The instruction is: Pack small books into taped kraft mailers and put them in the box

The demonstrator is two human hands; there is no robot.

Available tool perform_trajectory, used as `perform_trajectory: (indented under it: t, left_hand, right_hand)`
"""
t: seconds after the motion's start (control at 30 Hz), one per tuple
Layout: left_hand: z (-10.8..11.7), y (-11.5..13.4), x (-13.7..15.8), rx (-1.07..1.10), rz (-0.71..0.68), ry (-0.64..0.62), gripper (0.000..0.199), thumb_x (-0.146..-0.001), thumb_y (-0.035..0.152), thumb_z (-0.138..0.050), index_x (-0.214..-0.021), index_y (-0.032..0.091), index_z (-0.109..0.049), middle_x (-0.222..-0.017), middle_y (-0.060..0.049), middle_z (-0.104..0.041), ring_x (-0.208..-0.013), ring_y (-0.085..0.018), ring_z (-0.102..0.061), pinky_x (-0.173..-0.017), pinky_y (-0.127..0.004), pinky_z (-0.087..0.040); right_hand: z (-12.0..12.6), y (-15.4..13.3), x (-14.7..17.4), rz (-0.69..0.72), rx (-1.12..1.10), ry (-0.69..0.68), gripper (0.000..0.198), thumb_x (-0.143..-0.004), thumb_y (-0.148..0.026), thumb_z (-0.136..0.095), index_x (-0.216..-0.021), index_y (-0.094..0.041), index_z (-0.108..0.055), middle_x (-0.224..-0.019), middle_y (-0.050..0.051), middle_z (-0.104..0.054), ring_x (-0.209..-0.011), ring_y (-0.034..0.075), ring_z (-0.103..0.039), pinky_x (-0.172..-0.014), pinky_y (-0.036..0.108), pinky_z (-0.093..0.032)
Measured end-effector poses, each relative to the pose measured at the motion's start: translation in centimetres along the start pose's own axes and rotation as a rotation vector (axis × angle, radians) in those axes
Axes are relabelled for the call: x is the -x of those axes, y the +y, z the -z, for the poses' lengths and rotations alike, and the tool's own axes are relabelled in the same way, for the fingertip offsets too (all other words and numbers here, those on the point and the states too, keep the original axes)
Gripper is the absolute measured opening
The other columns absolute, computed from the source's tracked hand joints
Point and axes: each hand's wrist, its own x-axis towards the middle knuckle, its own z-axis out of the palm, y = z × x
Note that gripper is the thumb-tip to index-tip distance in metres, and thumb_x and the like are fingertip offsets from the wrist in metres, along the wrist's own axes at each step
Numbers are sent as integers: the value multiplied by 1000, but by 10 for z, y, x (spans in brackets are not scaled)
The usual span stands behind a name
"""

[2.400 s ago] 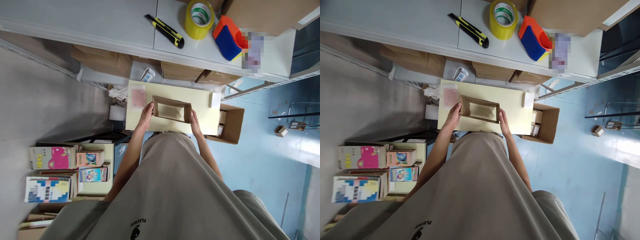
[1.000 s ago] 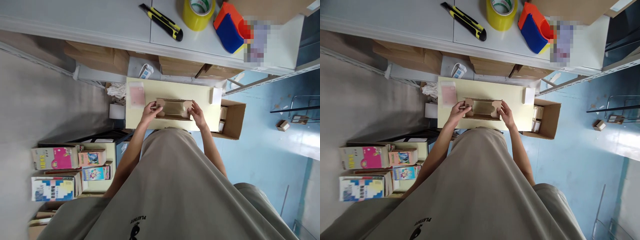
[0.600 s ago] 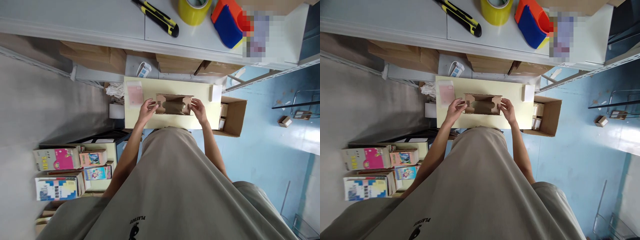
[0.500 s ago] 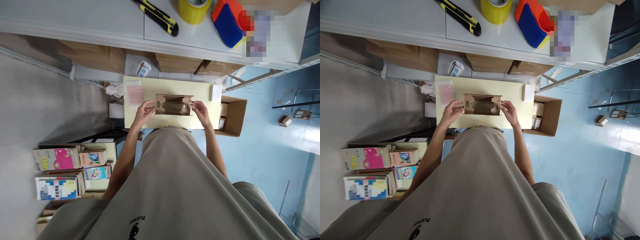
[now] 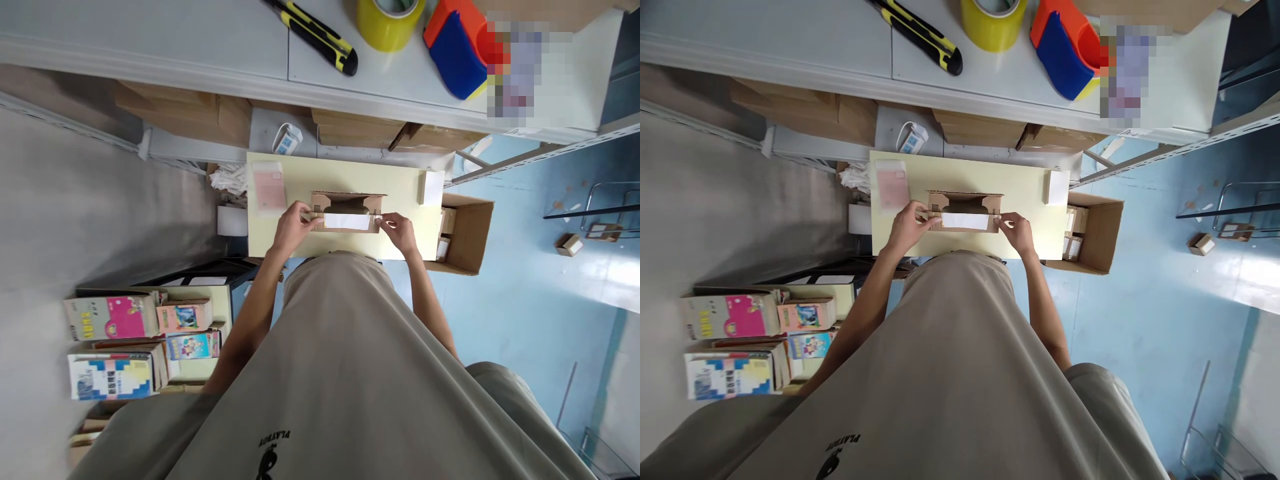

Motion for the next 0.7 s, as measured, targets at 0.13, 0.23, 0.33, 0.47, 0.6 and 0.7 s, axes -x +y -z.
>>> perform_trajectory:
  t: [0.13, 0.23, 0.33, 0.47, 0.6, 0.7]
  left_hand:
    - [1, 12, -4, 19, -85, 31, 93, -85, 49, -105, -166, 29, -62, -157, -16, -69, -133, -37, -74, -126, -51, -58]
    - [2, 20, -2, -2, -171, 4, 86, -90, 38, -99, -167, 29, -62, -167, -17, -61, -151, -40, -65, -135, -53, -51]
    - [2, 19, 0, -33, -201, -7, 67, -94, 27, -93, -156, 29, -68, -166, -16, -60, -160, -40, -58, -138, -55, -49]
    - [0, 9, 1, -104, -226, -11, 43, -99, 27, -87, -139, 29, -75, -160, -14, -62, -156, -36, -63, -124, -52, -64]
    - [-1, 1, 2, -83, -259, 13, 45, -101, 29, -85, -145, 28, -72, -152, -12, -66, -142, -30, -71, -108, -44, -73]
    - [-2, -2, 1, -68, -287, 28, 46, -103, 32, -85, -147, 28, -72, -146, -12, -68, -133, -28, -75, -105, -42, -74]
  right_hand:
    - [-2, -5, -6, 16, -6, 39, 101, -86, -75, -95, -173, -36, -59, -151, 13, -79, -127, 40, -79, -127, 73, -60]
    - [-2, -12, -5, 94, 12, 22, 99, -93, -62, -91, -180, -43, -50, -175, 10, -60, -138, 40, -75, -131, 69, -58]
    - [-1, -14, -5, 140, 85, 8, 71, -100, -57, -84, -166, -39, -67, -168, 11, -64, -132, 39, -78, -126, 66, -63]
    - [2, -6, -6, 210, 232, 19, 45, -105, -56, -78, -143, -32, -81, -159, 12, -69, -118, 32, -82, -113, 61, -71]
    - [-1, -1, -4, 258, 253, 25, 42, -111, -55, -72, -145, -33, -81, -152, 12, -74, -119, 30, -83, -107, 55, -74]
    - [-6, -1, -1, 261, 222, 59, 43, -113, -59, -70, -146, -33, -82, -151, 11, -75, -123, 30, -83, -105, 54, -76]
